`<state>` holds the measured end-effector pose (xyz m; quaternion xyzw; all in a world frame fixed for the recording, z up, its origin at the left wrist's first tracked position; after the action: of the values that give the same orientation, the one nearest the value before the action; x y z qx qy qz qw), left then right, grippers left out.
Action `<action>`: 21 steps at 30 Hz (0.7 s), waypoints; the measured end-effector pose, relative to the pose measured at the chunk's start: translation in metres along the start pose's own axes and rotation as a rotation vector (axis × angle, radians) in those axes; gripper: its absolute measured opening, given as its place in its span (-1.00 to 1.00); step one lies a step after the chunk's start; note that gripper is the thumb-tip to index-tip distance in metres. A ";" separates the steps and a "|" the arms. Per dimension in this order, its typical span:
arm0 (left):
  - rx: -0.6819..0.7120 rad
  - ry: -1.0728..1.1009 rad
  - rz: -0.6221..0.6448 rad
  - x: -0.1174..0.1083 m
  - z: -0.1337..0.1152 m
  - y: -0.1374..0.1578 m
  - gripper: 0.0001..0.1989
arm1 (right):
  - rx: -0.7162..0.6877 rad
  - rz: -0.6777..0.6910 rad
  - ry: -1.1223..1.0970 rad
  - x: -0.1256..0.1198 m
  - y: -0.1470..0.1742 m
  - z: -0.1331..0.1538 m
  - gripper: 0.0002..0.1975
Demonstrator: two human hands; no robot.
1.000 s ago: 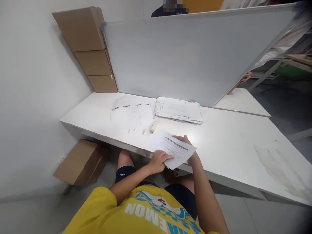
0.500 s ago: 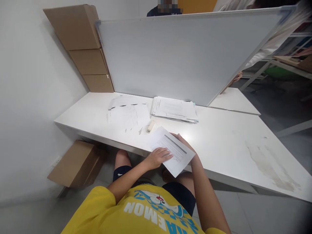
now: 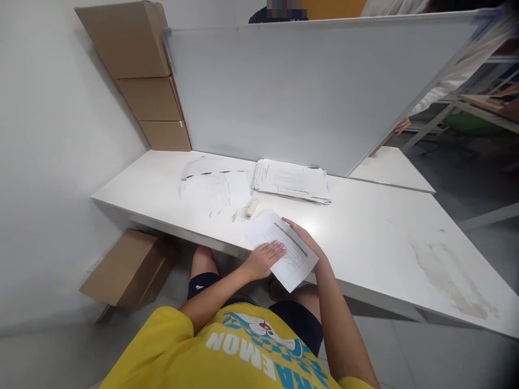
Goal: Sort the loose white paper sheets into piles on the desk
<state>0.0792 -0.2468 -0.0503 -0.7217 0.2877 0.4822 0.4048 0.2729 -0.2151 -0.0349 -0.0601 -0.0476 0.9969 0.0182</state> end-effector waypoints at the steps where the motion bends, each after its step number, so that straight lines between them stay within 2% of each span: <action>1: -0.009 0.002 0.005 0.001 0.000 0.000 -0.33 | 0.007 0.002 -0.002 0.000 0.000 0.000 -0.38; 11: -0.019 -0.020 0.006 0.006 0.000 0.001 -0.35 | -0.023 0.008 0.055 0.004 0.004 0.010 -0.41; 21: -0.050 -0.012 0.058 0.003 -0.001 0.001 -0.32 | -0.009 -0.010 -0.056 0.008 0.006 0.010 -0.35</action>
<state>0.0802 -0.2479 -0.0535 -0.7203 0.2938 0.5049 0.3741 0.2633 -0.2215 -0.0266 -0.0319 -0.0529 0.9979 0.0216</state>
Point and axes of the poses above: each hand's wrist, its own y-axis away from the middle knuckle, its own x-axis out of the palm, z = x × y, the point moved 4 cm from there along -y, towards the middle knuckle, and after that the axes turned 12 degrees about -x, right-handed, at the moved point
